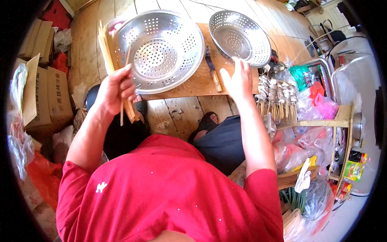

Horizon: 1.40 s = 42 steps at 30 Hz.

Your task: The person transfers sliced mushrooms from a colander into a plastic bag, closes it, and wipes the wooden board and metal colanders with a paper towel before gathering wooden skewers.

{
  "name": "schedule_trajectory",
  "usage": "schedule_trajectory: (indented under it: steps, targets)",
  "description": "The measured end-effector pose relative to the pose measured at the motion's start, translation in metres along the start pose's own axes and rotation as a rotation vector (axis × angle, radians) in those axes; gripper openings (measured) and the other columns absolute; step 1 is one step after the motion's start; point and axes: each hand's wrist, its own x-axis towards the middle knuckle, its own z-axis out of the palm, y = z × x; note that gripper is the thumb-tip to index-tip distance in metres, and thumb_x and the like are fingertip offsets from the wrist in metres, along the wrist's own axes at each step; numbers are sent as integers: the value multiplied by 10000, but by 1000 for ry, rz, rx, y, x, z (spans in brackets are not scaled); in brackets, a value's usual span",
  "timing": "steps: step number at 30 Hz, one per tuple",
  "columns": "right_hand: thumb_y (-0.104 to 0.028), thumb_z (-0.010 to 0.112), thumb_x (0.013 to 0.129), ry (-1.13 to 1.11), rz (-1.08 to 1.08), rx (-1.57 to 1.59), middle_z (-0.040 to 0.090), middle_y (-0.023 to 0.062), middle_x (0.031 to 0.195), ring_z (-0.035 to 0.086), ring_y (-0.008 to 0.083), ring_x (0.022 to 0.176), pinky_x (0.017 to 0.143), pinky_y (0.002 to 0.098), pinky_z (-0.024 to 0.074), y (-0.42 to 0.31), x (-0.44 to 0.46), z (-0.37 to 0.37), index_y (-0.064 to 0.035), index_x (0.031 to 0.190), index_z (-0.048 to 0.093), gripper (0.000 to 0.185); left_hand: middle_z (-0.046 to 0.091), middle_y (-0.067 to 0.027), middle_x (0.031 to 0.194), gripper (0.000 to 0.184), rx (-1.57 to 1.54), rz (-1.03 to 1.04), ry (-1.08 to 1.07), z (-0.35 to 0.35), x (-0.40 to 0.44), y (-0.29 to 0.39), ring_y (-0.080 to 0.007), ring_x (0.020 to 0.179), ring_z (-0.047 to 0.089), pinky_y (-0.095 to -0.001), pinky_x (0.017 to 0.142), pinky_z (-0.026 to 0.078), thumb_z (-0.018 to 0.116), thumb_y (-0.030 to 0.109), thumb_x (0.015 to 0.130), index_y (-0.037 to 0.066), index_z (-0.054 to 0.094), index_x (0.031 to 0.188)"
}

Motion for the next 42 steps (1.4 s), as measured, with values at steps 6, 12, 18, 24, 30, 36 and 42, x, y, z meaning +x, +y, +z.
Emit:
schedule_trajectory:
  steps: [6,12,18,24,30,36,42]
  targets:
    - [-222,668,739,-150,106,-274,534,153,1092,495,311,1045,925,397,377,62,47,63,-58,1077,552,393,463,-23,527,226,71,-90,-92,-25,-67,-41,-148,393,426,-290,409,378,653,243,805,76,503,778]
    - [-129,630,714,146,108,-7,610,98,818,580,303,770,706,381,464,89,58,61,-127,835,651,123,474,-38,530,220,-148,50,-180,-49,-89,-56,-171,406,472,-326,416,402,652,199,809,70,527,937]
    - [-106,589,842,350,465,1079,615,81,984,595,230,901,847,371,455,85,67,-41,4,1004,585,196,318,28,507,229,-198,100,-139,-46,-79,-59,-95,368,314,-268,381,319,602,235,854,96,488,996]
    - [-244,479,911,629,776,1689,506,123,1225,499,291,1096,944,492,386,92,27,-67,-40,1211,474,363,301,42,532,327,-177,2,-215,-39,-72,-60,-77,381,290,-244,394,293,637,152,809,74,471,1080]
    - [-292,389,943,811,1011,1596,462,131,1293,430,288,1201,1004,513,337,115,-17,-14,-28,1271,429,423,285,47,516,229,-173,-42,-211,-36,-76,-64,-73,377,285,-244,384,275,618,148,817,86,510,1009]
    - [-297,426,936,816,1004,1464,488,147,1246,507,275,1105,919,471,432,87,-18,-39,-19,1278,414,441,288,53,502,179,-153,-13,-160,-29,-74,-60,-72,365,268,-246,368,266,604,134,816,85,500,953]
    - [-233,516,902,649,542,1418,522,152,1195,543,279,1048,872,435,471,3,-32,-73,-13,1240,456,408,299,54,492,178,13,93,-105,1,-65,-40,-70,362,271,-238,367,248,631,195,814,81,514,886]
